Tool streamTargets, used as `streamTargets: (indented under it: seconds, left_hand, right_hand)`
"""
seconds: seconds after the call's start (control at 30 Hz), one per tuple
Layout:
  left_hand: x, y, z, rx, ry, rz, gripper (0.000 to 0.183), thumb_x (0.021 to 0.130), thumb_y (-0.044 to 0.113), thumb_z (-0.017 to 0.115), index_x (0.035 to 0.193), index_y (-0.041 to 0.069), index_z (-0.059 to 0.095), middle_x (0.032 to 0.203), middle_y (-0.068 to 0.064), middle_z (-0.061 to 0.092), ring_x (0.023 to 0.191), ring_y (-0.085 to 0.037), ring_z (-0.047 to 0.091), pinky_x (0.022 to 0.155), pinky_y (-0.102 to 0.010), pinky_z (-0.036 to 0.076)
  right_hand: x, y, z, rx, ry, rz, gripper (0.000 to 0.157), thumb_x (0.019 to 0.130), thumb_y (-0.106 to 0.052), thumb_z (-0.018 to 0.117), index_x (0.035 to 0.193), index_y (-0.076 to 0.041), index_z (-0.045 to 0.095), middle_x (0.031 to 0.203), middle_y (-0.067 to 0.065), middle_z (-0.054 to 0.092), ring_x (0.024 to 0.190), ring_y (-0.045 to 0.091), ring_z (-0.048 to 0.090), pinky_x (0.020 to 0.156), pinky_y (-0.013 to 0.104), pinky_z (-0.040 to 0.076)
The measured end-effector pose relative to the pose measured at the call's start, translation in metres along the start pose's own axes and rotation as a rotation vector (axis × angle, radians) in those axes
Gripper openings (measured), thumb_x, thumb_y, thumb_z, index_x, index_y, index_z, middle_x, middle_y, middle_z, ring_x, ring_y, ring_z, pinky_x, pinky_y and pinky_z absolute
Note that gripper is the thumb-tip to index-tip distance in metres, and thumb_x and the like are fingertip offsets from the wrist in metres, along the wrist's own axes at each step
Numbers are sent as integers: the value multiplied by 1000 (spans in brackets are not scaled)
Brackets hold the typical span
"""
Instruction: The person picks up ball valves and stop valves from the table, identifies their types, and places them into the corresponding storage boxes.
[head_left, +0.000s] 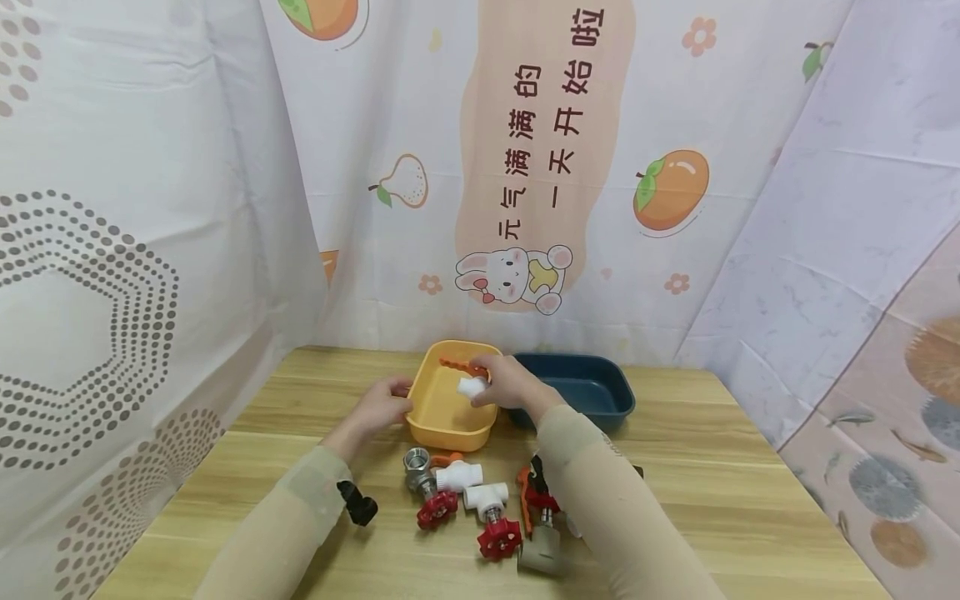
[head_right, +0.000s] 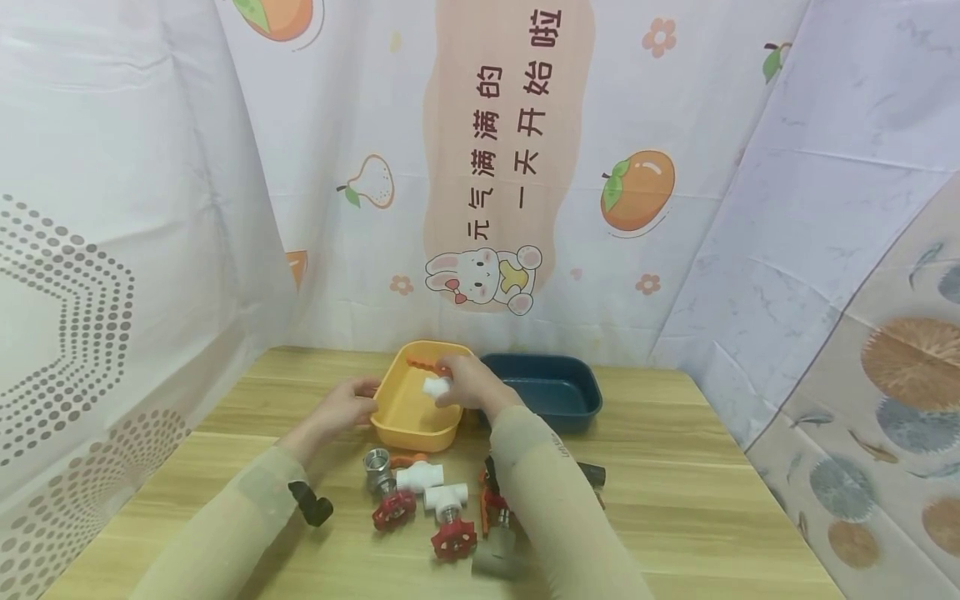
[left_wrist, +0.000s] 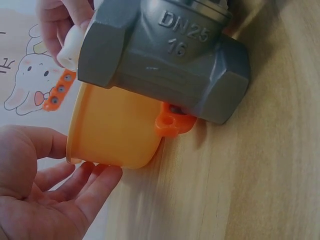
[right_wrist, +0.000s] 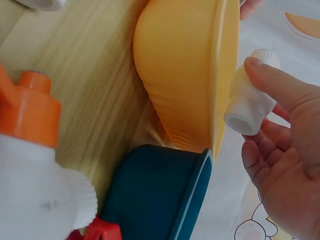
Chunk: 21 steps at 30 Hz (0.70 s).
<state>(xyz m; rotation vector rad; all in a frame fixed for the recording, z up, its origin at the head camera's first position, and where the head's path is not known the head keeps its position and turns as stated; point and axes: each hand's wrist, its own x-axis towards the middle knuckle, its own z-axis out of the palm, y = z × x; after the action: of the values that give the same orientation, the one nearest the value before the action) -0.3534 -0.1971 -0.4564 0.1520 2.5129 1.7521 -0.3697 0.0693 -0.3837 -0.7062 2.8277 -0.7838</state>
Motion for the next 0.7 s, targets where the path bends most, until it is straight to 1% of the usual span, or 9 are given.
streamTargets:
  seconds: [0.13,0.37,0.47,0.57,0.7]
  left_hand:
    - [0,1,-1,-1,-3,-6,54,88,-5,58,140,-11,49,125,-28,59,103,-33,65,79,-39,61]
    - [-2,3,-2,-4,1,-9,54,88,-5,58,141,-11,49,126,-28,59,103,-33,65,78,-37,61]
    - [-2,2,-2,0,1,-7,55,87,-6,58,141,-11,48,126,-29,59,103,-34,65,78,-36,61]
    - [-2,2,-2,-2,-1,-6,55,87,-7,58,141,-12,48,127,-31,58,105,-36,65,78,-37,61]
    - [-2,3,-2,-3,-1,-1,56,87,-6,58,141,-12,48,127,-31,58,106,-36,65,78,-37,61]
  right_hand:
    - [0,0,2,-8,-6,13,63,83,-26,87,140,-19,60,134,2,62,114,22,55,105,45,47]
    - [-2,-3,6,33,-7,70,69,84,-26,86,146,-22,56,137,2,61,116,22,55,104,45,47]
    - [-1,-4,7,36,-9,62,65,84,-26,86,142,-20,59,135,4,62,114,22,55,104,45,48]
    - [0,-5,8,0,-7,27,60,84,-25,87,138,-16,61,132,5,63,114,23,56,105,45,47]
    - [1,-6,10,-49,-2,-1,59,83,-24,87,136,-14,62,130,5,64,115,23,57,107,44,45]
